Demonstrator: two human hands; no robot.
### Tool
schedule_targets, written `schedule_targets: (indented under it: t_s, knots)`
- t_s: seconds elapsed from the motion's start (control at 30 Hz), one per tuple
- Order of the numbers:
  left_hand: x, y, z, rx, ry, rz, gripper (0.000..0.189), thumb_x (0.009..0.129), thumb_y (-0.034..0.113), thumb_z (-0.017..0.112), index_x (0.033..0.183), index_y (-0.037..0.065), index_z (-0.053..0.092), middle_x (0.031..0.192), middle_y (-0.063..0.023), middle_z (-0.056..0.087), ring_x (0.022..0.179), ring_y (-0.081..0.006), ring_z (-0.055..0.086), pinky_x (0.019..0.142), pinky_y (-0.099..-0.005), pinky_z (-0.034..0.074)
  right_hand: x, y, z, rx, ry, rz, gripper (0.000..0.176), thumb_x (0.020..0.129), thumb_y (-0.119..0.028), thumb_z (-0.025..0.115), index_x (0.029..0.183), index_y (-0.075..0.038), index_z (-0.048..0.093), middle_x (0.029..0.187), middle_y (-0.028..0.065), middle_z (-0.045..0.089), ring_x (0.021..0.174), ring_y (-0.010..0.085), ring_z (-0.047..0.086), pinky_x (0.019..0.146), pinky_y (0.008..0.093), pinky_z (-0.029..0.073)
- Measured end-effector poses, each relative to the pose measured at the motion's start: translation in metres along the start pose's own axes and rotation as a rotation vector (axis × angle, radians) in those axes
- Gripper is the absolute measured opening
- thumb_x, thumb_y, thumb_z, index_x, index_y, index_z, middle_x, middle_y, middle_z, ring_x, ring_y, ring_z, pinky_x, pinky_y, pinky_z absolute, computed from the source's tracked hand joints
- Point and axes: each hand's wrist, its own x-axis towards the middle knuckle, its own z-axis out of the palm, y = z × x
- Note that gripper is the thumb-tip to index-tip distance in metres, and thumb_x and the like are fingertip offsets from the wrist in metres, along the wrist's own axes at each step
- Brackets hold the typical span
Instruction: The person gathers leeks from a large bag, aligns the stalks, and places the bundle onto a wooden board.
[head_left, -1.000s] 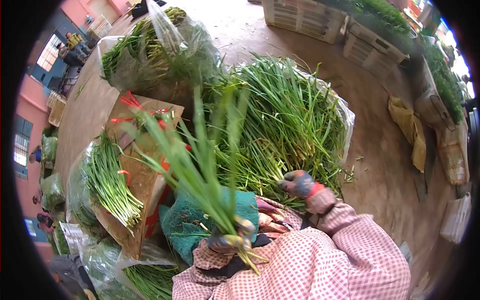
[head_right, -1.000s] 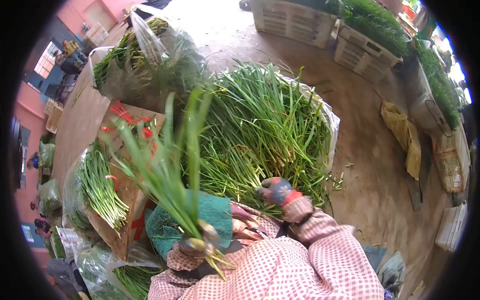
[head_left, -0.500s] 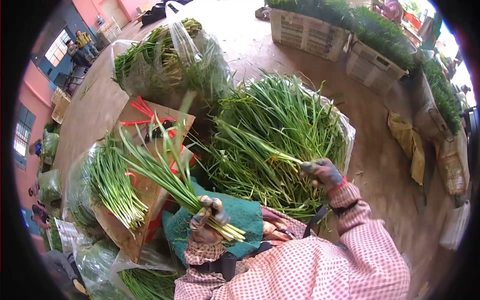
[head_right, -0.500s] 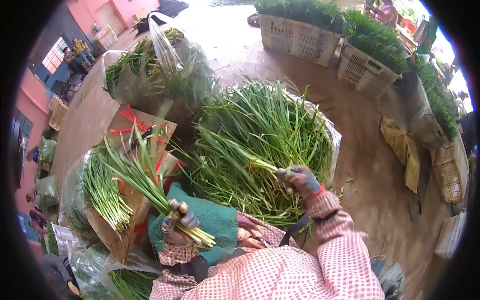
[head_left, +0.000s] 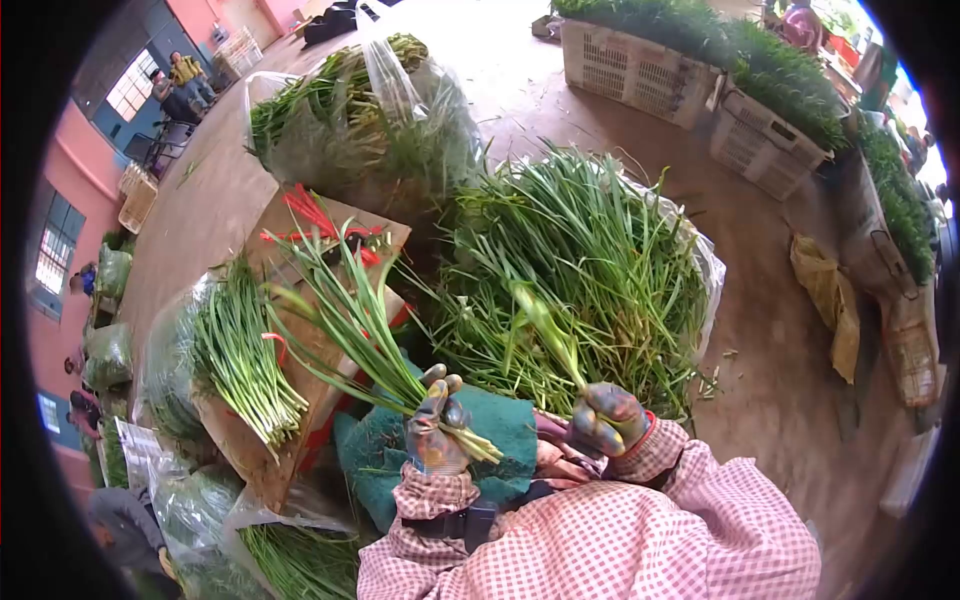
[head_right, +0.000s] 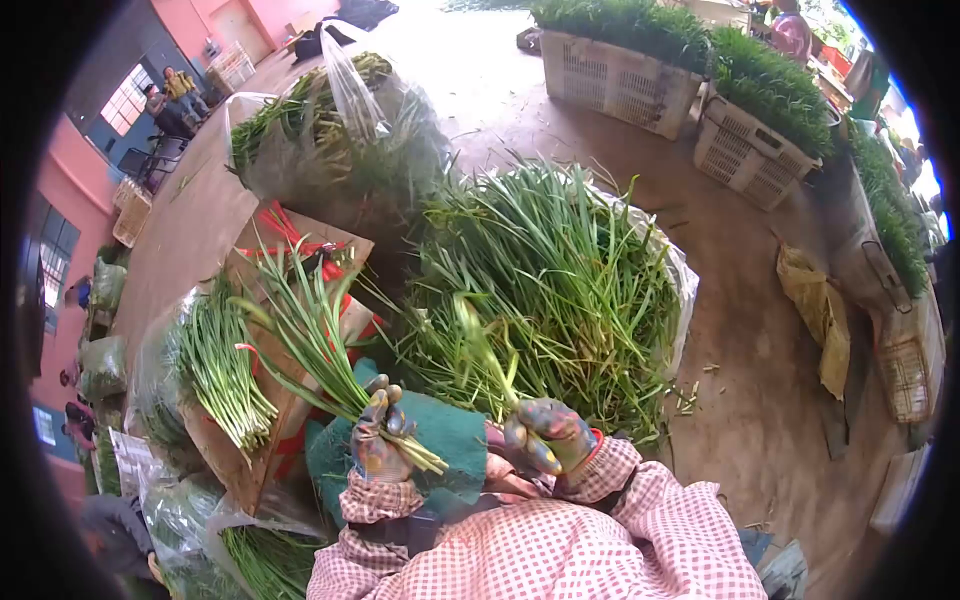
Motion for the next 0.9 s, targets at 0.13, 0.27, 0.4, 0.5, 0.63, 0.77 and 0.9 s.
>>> schedule_targets:
  t_s: [0.13,0.27,0.4,0.5,0.63,0.77,0.9]
  knots:
    - [0.009,-0.003,-0.005,-0.097,-0.112,-0.018,0.024,0.079,0.008,0.052,0.103,0.004,0.051,0.087,-0.0085,0.060,0.050,-0.0089,0.053,0.045,-0.0249,0.045,0.017,-0.001,0.002,-0.496,0.289,-0.058,0.027,0.081,-0.026,0.053,0.072,0.000,0.057,0.064,0.0025,0.056,0.045,0.0052,0.046,0.040,0.0191,0.038]
    - [0.003,-0.012,0.018,0.079,-0.006,-0.002,0.033,0.074,0.002,0.058,0.106,-0.001,0.048,0.093,-0.0162,0.058,0.056,-0.0101,0.056,0.043,-0.0171,0.047,0.021,0.005,0.024,-0.605,0.383,0.028,0.023,0.079,-0.023,0.057,0.077,0.000,0.060,0.062,-0.0016,0.055,0.049,0.0031,0.045,0.046,0.0172,0.039]
    - [0.017,-0.040,-0.014,-0.043,-0.021,-0.177,0.038,0.080,0.012,0.051,0.113,-0.002,0.042,0.097,-0.0183,0.056,0.059,-0.0160,0.058,0.049,-0.0257,0.050,0.026,0.030,0.021,-0.650,0.320,-0.064,0.021,0.078,-0.019,0.059,0.085,0.000,0.060,0.065,-0.0038,0.055,0.055,0.0010,0.044,0.049,0.0162,0.037]
    - [0.018,-0.044,-0.013,-0.053,0.023,-0.230,0.035,0.079,0.014,0.054,0.108,-0.003,0.046,0.084,-0.0151,0.059,0.056,-0.0181,0.057,0.047,-0.0300,0.050,0.028,0.026,0.037,-0.509,0.288,0.011,0.019,0.080,-0.018,0.056,0.085,0.001,0.059,0.066,-0.0033,0.055,0.056,0.0027,0.046,0.050,0.0180,0.038]
    - [0.011,-0.040,0.001,-0.042,-0.012,-0.397,0.020,0.076,0.013,0.058,0.089,-0.002,0.055,0.064,-0.0056,0.055,0.047,-0.0141,0.051,0.040,-0.0278,0.047,0.038,0.014,0.021,-0.824,0.334,-0.065,0.021,0.081,-0.022,0.054,0.088,-0.002,0.059,0.071,-0.0025,0.056,0.056,0.0031,0.047,0.050,0.0184,0.039]
    - [0.017,-0.052,-0.004,0.108,-0.057,-0.265,0.019,0.074,0.010,0.059,0.089,-0.001,0.055,0.070,-0.0067,0.057,0.050,-0.0121,0.052,0.043,-0.0237,0.046,0.059,-0.001,0.012,-0.576,0.398,-0.043,0.020,0.078,-0.025,0.057,0.082,-0.005,0.059,0.065,-0.0017,0.056,0.050,0.0042,0.049,0.045,0.0174,0.037]
    - [0.019,-0.050,-0.005,0.245,0.010,-0.091,0.019,0.073,0.007,0.059,0.090,-0.001,0.054,0.080,-0.0108,0.059,0.050,-0.0104,0.051,0.044,-0.0203,0.045,0.061,-0.009,0.018,-0.347,0.409,-0.061,0.015,0.078,-0.019,0.056,0.076,-0.005,0.057,0.065,0.0007,0.058,0.044,0.0036,0.046,0.039,0.0163,0.034]
